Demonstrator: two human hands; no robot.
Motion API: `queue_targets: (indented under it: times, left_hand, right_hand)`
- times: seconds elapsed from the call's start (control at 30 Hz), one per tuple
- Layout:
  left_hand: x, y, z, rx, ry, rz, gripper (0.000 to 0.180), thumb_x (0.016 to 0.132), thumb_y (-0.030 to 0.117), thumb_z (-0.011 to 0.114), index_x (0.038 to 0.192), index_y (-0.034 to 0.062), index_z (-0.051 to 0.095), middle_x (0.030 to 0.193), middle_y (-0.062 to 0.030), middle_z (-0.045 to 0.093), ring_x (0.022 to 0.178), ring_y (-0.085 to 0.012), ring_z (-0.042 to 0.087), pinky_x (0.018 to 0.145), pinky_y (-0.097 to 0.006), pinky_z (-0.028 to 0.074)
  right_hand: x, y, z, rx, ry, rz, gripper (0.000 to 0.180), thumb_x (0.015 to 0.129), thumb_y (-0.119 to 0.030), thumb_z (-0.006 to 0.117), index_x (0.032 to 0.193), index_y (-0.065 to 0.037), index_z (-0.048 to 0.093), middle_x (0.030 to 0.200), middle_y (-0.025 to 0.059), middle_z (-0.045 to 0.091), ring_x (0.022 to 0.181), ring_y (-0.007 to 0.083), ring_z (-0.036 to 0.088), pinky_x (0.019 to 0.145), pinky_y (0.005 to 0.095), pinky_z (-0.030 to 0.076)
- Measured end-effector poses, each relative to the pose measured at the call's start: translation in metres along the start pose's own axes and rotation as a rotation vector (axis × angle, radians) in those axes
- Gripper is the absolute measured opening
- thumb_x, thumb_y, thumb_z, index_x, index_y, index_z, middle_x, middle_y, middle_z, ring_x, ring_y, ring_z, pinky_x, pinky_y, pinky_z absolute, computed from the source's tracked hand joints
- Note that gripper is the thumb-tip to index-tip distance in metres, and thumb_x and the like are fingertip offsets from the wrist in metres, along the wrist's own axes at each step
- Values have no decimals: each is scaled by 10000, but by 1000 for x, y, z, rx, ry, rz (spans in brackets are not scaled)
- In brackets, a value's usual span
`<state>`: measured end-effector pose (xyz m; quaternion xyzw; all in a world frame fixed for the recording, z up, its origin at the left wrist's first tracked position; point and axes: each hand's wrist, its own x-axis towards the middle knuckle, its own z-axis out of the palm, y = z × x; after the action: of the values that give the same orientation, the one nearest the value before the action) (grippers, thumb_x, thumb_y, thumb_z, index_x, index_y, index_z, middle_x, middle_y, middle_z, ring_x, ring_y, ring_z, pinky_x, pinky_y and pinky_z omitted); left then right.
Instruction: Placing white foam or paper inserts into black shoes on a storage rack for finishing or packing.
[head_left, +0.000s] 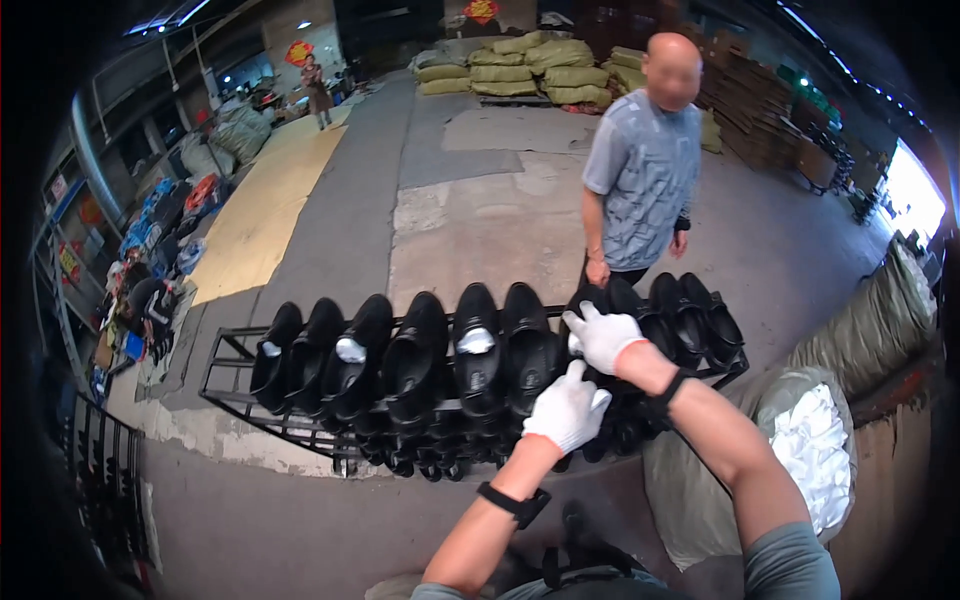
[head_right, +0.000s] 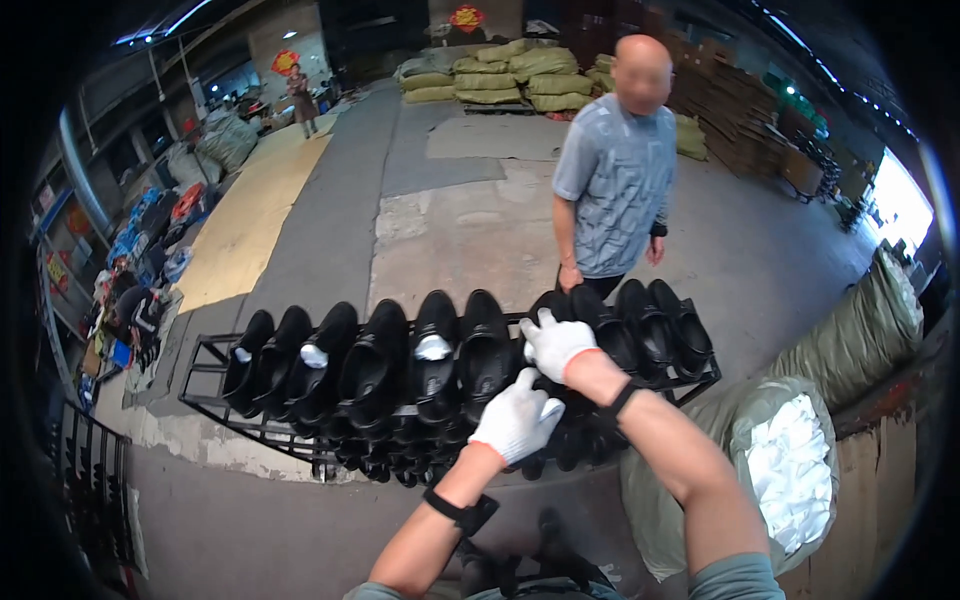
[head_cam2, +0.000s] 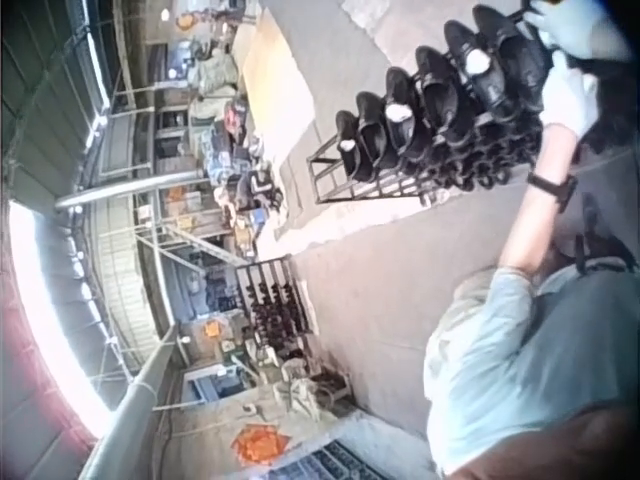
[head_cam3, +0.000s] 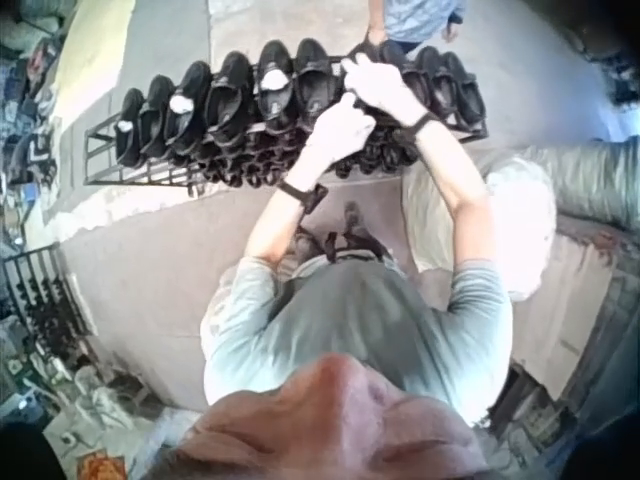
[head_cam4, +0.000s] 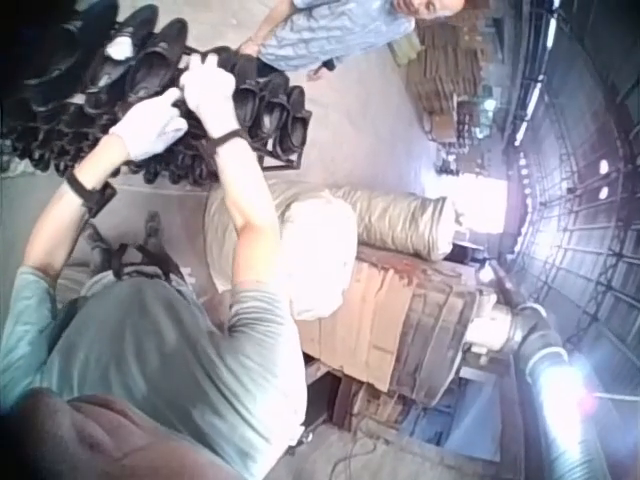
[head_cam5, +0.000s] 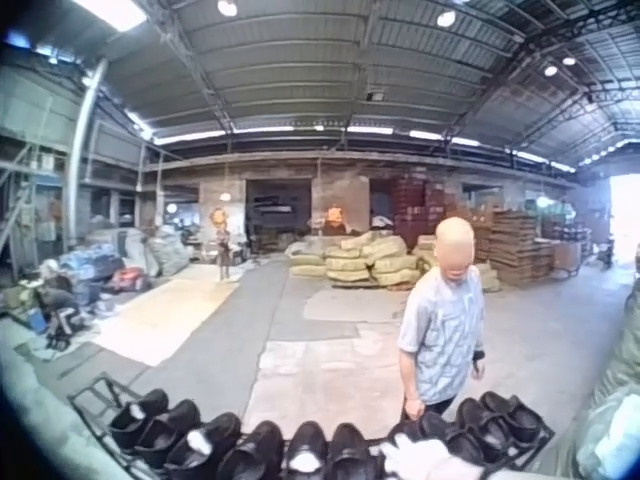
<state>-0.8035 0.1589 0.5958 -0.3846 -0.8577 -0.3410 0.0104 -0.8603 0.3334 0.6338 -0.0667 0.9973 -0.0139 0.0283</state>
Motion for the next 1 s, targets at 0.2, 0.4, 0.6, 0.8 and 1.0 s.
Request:
queue_targets:
  times: [0.2,0.4,0.6,0.8,1.0]
  left_hand:
    - [5,30,-13,-13,124,-40,318,1004,289,735,947,-23,745,1352,-264,638,996,-457,749,898,-505,616]
    - [28,106,50,-962,641,-518,502,1138,447,592,1180,-44,686,1026,-101,720,943,-191,684,843,-377,564]
    - [105,157,122,-613,119,-342,553,1129,376,609,1514,-10,508,855,-176,753,740,-361,753,715,-496,612]
    - [116,118,186,-3,43,-205,444,1053,286,691,1406,45,570,833,-223,742,754,-440,747,685,-563,606]
    - [124,126,173,-47,49,-161,247,1067,235,635,1238,58,614,922,-202,736,843,-429,751,739,-560,601]
  right_hand:
    - [-23,36,16,378,432,-13,486,973,-327,762,1420,-143,713,1512,230,620,1177,393,752,947,487,623]
    - [-189,81,10,1449,213,-166,876,916,-305,871,1642,-21,471,1464,154,613,1351,211,611,1128,420,534]
    - [-198,191,-18,1399,729,388,359,902,-56,776,1250,-47,688,1093,71,718,935,195,722,805,346,611]
    - [-118,205,-47,119,67,-114,470,1002,-243,636,1464,-207,714,1705,312,418,1114,456,779,1002,487,622]
    - [-92,208,-57,-126,-277,-76,657,1005,-241,649,1647,-190,518,1742,324,350,1232,450,742,1070,518,590]
